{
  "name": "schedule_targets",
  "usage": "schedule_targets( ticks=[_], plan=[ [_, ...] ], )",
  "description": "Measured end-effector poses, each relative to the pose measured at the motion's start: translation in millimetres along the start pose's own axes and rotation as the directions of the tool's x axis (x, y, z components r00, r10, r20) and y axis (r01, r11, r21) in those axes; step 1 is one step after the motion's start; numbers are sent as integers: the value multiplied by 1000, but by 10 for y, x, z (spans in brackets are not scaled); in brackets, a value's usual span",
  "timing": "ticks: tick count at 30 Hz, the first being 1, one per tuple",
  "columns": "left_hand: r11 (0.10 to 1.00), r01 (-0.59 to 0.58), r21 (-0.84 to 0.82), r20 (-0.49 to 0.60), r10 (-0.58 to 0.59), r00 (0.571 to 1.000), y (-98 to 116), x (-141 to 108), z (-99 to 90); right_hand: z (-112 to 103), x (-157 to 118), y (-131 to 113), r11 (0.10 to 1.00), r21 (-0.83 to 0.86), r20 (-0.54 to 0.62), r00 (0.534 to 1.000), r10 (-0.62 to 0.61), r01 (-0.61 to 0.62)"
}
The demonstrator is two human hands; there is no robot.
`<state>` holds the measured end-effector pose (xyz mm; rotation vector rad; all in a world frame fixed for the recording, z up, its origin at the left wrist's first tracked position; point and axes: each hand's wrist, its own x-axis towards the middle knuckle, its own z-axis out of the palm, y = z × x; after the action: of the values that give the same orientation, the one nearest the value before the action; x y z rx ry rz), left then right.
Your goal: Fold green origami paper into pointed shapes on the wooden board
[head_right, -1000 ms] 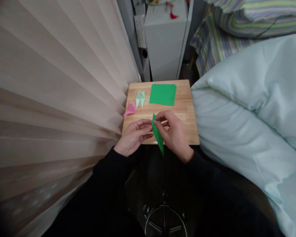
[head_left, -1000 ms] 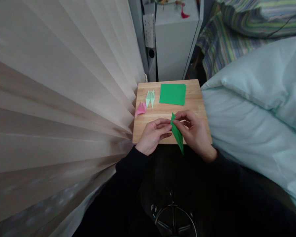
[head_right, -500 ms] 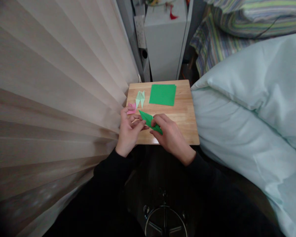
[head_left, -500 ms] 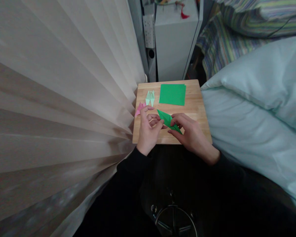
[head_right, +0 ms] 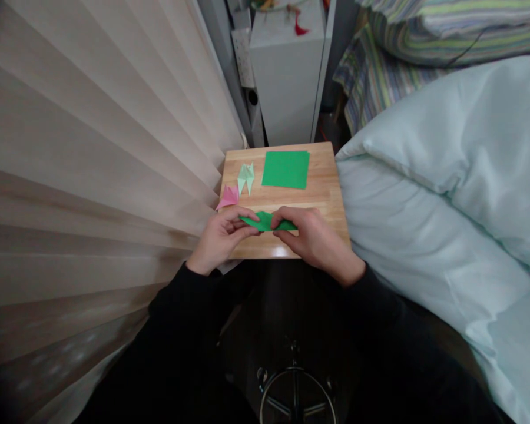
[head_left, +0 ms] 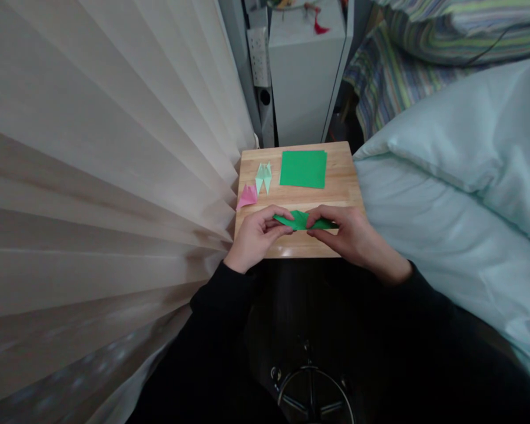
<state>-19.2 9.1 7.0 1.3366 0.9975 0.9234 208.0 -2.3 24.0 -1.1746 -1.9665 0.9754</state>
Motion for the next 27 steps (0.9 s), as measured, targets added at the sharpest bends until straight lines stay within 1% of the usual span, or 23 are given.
schedule_targets(
  ticks=[3, 7, 11, 16, 19, 21, 23, 24, 26, 27],
  plan=[
    [1000, 16, 26, -17, -15, 1000, 52, -19, 13, -7, -4, 2, 1000, -14, 17, 1000, -6, 7],
    [998, 9, 70, 9, -10, 1000, 99, -44, 49, 39, 8, 11, 995, -86, 31, 998, -55, 57],
    [990, -36, 139, 26, 32, 999, 70, -51, 77, 90, 25, 8, 989, -109, 24, 995, -101, 103],
    [991, -13, 132, 23, 10, 1000, 40, -51, 81, 83, 29, -1, 977, -153, 24, 989, -146, 148],
    [989, -19, 148, 15, 17, 1000, 46, -45, 85, 74, 19, -12, 971, -170, 13, 986, -167, 166],
    [986, -27, 163, -6, 28, 1000, 50, -39, 91, 70, 9, -33, 962, -210, -9, 984, -180, 174],
    [987, -28, 160, -56, 37, 998, 49, -32, 97, 67, -3, -67, 935, -316, -94, 975, -200, 161],
    [989, -28, 146, -101, 43, 994, 46, -28, 98, 69, -9, -89, 916, -380, -169, 964, -205, 128],
    [994, -40, 98, -218, 61, 974, 39, -18, 97, 89, -20, -136, 896, -444, -357, 915, -187, 10],
    [997, -51, 61, -277, 66, 959, 35, -13, 96, 112, -25, -160, 908, -415, -439, 886, -153, -49]
  ],
)
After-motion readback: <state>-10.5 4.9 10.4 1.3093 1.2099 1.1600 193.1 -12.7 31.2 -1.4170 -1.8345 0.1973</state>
